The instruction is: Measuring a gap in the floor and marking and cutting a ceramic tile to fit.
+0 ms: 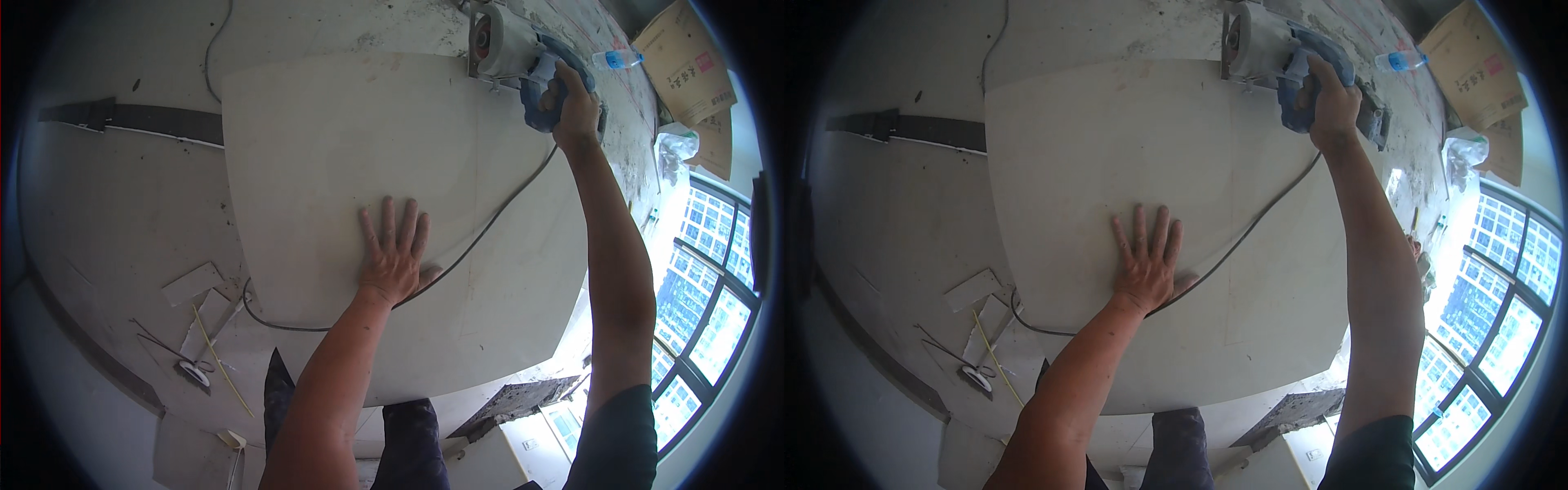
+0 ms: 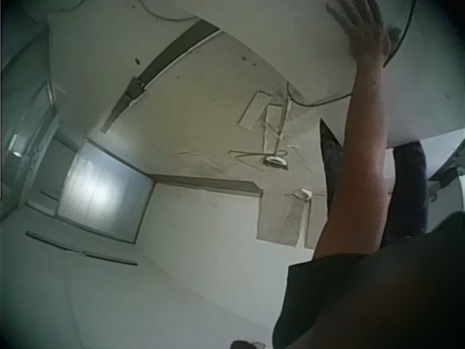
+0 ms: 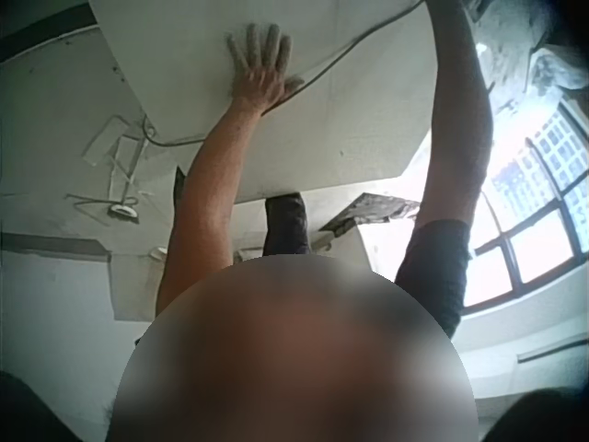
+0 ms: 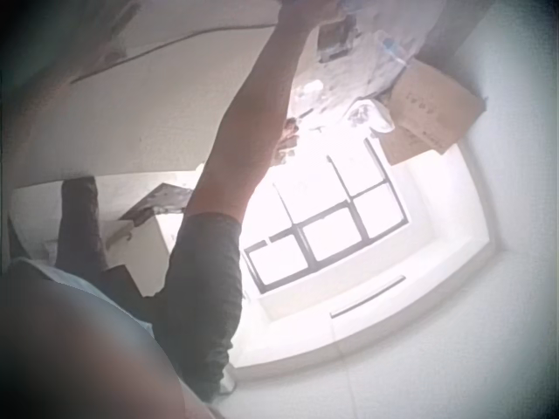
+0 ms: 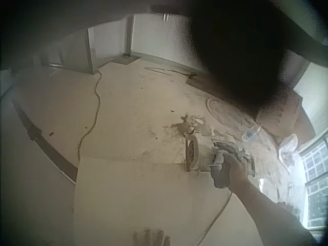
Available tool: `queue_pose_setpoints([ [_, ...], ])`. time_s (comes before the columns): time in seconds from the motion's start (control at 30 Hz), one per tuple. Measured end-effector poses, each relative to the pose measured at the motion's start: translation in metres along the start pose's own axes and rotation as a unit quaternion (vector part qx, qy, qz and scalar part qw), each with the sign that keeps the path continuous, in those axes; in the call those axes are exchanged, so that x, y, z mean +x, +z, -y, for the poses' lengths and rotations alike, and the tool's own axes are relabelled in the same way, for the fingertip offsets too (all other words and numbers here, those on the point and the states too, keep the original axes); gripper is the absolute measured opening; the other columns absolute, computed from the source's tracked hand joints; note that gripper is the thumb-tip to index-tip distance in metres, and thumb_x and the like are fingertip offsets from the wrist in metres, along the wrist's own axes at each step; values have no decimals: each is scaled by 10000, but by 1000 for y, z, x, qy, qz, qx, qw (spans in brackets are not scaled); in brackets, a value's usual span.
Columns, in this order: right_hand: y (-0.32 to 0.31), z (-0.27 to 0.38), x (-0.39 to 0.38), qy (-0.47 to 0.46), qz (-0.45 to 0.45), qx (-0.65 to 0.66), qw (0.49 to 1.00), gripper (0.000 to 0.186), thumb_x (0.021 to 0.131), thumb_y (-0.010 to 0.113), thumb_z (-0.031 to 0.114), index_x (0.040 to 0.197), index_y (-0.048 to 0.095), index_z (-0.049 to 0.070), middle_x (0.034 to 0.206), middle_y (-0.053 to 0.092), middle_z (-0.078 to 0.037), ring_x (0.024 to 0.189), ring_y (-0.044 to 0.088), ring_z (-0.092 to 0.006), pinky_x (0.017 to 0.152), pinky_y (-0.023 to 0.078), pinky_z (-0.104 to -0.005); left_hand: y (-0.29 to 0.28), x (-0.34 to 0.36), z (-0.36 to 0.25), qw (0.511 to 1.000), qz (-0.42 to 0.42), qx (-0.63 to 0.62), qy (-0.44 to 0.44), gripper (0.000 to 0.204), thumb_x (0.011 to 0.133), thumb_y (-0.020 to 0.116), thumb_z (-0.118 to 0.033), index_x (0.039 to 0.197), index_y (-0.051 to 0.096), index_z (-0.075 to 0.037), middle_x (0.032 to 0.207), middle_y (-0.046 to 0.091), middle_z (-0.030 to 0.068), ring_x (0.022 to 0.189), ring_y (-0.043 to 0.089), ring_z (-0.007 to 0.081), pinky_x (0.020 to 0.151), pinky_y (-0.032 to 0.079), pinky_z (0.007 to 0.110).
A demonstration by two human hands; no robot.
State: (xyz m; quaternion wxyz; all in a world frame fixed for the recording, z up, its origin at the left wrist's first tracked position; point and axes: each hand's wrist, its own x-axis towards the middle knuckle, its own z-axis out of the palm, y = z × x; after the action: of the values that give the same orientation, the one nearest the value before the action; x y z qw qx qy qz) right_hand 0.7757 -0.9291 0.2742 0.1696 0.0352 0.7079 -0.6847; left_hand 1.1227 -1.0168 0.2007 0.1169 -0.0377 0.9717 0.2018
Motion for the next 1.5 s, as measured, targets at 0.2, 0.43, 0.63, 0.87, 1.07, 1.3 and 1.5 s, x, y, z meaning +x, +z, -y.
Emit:
queue_pose_setpoints([
  [0.2,2,2,-8,-10,-10,-6,1000,181,824,693,185,830,630,15,662,558,-72,489,517,-197,463,440,-349,-1,0,1,1000,11,2,0,904,838,446,-701,1461,333,-55,1554,183,198,1403,85,535,1041,7,782],
  [0.43,-4,-2,-9,-9,1,1,1000,177,829,684,176,819,628,8,661,557,-73,487,514,-204,462,440,-359,-2,-1,0,1000,10,-1,-4,908,836,453,-700,1466,326,-59,1549,191,200,1401,91,536,1045,13,779],
  [0.63,-4,-1,-10,-32,5,-12,999,182,823,688,176,805,627,6,660,563,-75,489,519,-203,460,441,-358,-2,-1,0,1000,16,3,-5,900,848,435,-694,1477,307,-64,1554,185,196,1406,81,528,1045,6,775],
  [0.87,-5,-2,-17,-26,-6,-16,1000,165,825,684,168,809,631,12,647,556,-63,478,512,-193,451,436,-349,-3,-2,0,1000,25,9,-12,899,855,413,-693,1485,290,-64,1565,156,188,1410,58,525,1049,-10,771],
  [1.07,-7,-1,-21,-24,5,1,1000,164,833,678,171,820,632,15,643,556,-59,464,504,-183,444,433,-340,-6,-1,-4,999,40,17,-14,903,860,420,-686,1495,264,-64,1573,127,188,1410,24,531,1051,-29,765],
  [1.3,-7,-4,-28,-40,-19,-15,999,178,836,678,176,835,627,6,645,550,-54,466,512,-179,438,434,-335,-8,-2,-5,998,61,16,-19,916,862,430,-677,1509,213,-65,1581,85,192,1413,-6,525,1058,-42,755],
  [1.5,-9,-6,-31,-27,-26,-18,999,184,857,678,199,838,588,40,637,526,-52,479,490,-178,472,432,-346,-9,-2,-5,998,58,21,-19,930,854,442,-682,1509,210,-64,1581,86,190,1413,-1,527,1058,-38,756],
])
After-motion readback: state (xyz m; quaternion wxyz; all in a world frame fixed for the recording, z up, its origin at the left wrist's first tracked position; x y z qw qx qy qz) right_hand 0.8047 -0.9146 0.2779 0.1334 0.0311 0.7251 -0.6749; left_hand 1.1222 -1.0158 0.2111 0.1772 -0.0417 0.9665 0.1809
